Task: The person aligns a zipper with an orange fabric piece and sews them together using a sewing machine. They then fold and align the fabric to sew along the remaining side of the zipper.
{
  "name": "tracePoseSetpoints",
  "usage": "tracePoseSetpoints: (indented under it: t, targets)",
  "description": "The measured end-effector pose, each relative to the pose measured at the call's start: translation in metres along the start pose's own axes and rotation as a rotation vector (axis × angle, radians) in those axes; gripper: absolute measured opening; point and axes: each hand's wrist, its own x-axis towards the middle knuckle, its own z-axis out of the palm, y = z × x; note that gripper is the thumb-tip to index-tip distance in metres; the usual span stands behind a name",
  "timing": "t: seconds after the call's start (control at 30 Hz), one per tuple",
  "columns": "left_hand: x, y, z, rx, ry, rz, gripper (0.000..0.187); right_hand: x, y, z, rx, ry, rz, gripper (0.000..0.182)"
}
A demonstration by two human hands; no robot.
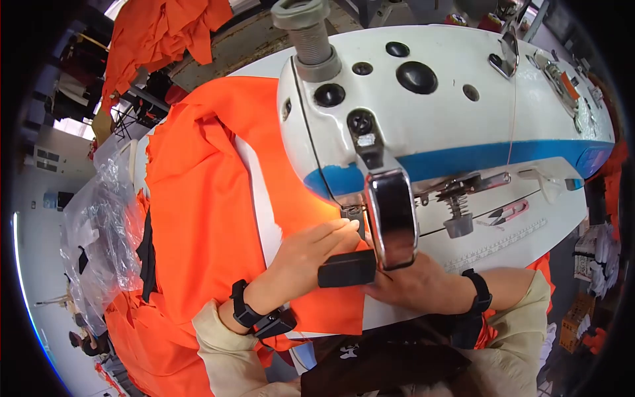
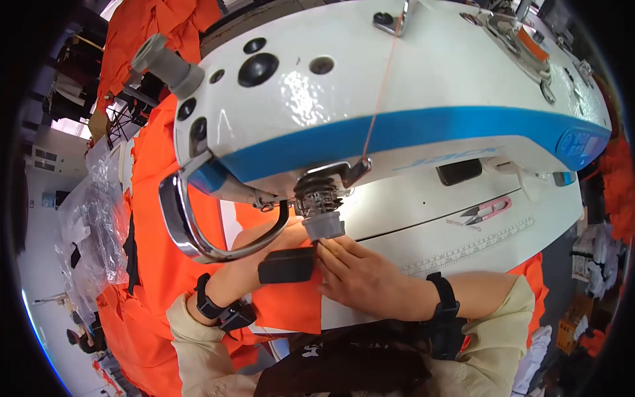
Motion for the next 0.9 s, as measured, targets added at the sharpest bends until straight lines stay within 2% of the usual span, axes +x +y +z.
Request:
tracePoseSetpoints:
  t: [0.07, 0.13, 0.2, 0.33, 0.4, 0.63, 0.7, 0.9]
  targets:
    - [0.002, 0.006, 0.005, 0.117, -0.042, 0.055, 0.037, 0.0, 0.001, 0.001, 0.021, 0.038, -0.008, 0.038]
    - [0.002, 0.01, 0.008, 0.152, -0.008, 0.06, 0.036, -0.001, 0.002, -0.001, 0.05, 0.062, -0.021, 0.035]
    - [0.002, 0.012, 0.012, 0.286, 0.03, 0.153, 0.037, -0.006, 0.005, 0.003, 0.098, 0.064, -0.064, 0.033]
    - [-0.001, 0.014, 0.022, 0.175, 0.103, 0.088, 0.037, -0.007, 0.005, 0.006, 0.146, 0.054, -0.059, 0.033]
    - [0.001, 0.014, 0.018, 0.037, 0.036, 0.055, 0.037, -0.003, 0.005, 0.002, 0.193, 0.095, -0.021, 0.034]
    - [0.004, 0.01, 0.014, 0.092, 0.011, 0.102, 0.043, -0.004, 0.01, 0.001, 0.132, 0.041, -0.026, 0.036]
    - [0.007, 0.009, 0.015, 0.084, 0.022, 0.083, 0.043, -0.002, 0.014, 0.0, 0.227, 0.031, 0.012, 0.038]
    - [0.01, 0.001, 0.016, 0.178, 0.032, 0.087, 0.043, 0.0, 0.017, 0.005, 0.174, 0.017, 0.088, 0.037]
